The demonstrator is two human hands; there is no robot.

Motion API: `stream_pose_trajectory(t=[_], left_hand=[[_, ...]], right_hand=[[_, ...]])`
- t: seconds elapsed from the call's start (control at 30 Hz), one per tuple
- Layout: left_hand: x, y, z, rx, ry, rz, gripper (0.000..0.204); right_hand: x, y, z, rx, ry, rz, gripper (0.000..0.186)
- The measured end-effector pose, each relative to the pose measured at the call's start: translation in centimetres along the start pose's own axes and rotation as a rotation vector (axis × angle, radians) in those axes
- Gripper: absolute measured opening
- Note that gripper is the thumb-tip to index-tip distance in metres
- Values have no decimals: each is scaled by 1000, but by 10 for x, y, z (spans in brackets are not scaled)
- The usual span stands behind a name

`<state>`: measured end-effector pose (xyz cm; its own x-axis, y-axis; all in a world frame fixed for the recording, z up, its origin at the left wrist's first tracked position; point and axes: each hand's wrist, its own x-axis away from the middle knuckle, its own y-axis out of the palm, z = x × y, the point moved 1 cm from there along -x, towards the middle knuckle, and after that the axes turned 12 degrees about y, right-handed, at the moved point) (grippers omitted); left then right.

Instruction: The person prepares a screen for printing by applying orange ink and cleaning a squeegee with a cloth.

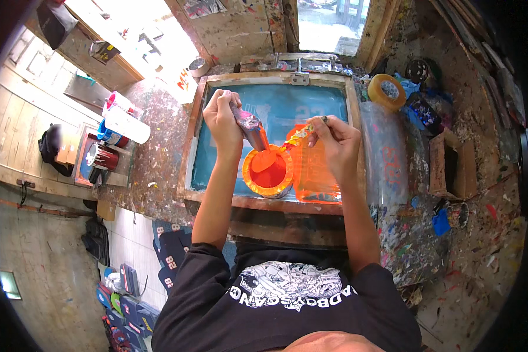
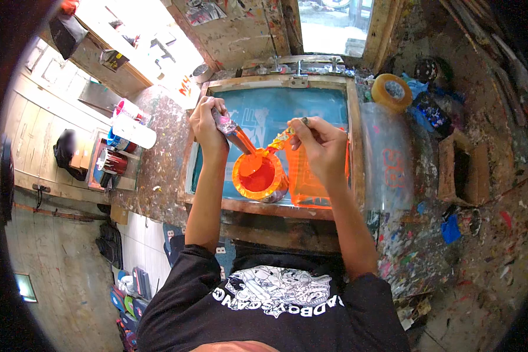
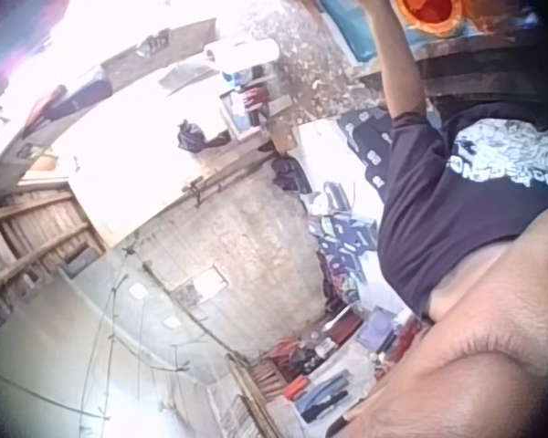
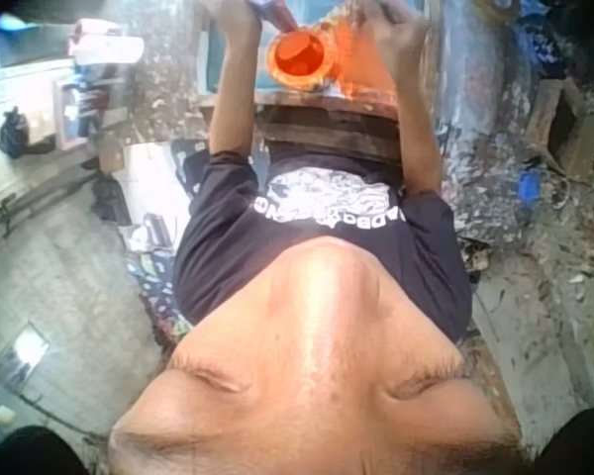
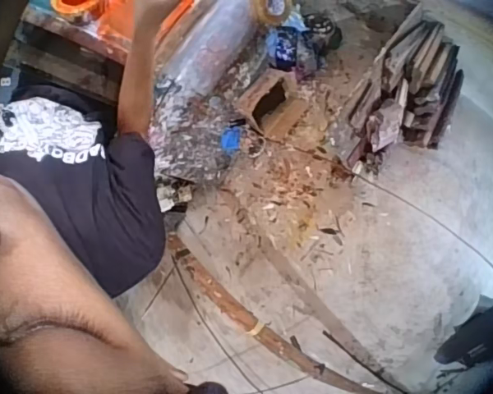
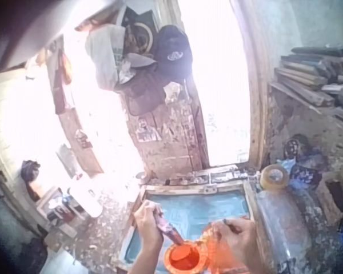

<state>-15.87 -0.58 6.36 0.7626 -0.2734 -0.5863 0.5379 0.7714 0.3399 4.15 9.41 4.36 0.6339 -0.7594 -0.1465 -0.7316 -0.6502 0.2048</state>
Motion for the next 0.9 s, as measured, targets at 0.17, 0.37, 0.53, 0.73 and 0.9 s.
stream_pose_trajectory(t=[0.17,0.37,0.53,0.73,0.9], left_hand=[[1,2,-1,-86,45,-47,26],[-2,-4,-1,-85,39,-19,26],[-8,-6,4,-63,6,25,26],[-6,-4,1,-19,-15,36,28],[-4,-8,-2,-6,-10,13,29]], right_hand=[[-13,1,-34,-45,-73,-28,18],[-19,-8,-59,-38,-168,-37,19],[-6,-9,-18,17,-73,-62,20],[-11,-3,-12,18,-6,-44,18],[-21,3,-55,-37,-159,-56,19]])
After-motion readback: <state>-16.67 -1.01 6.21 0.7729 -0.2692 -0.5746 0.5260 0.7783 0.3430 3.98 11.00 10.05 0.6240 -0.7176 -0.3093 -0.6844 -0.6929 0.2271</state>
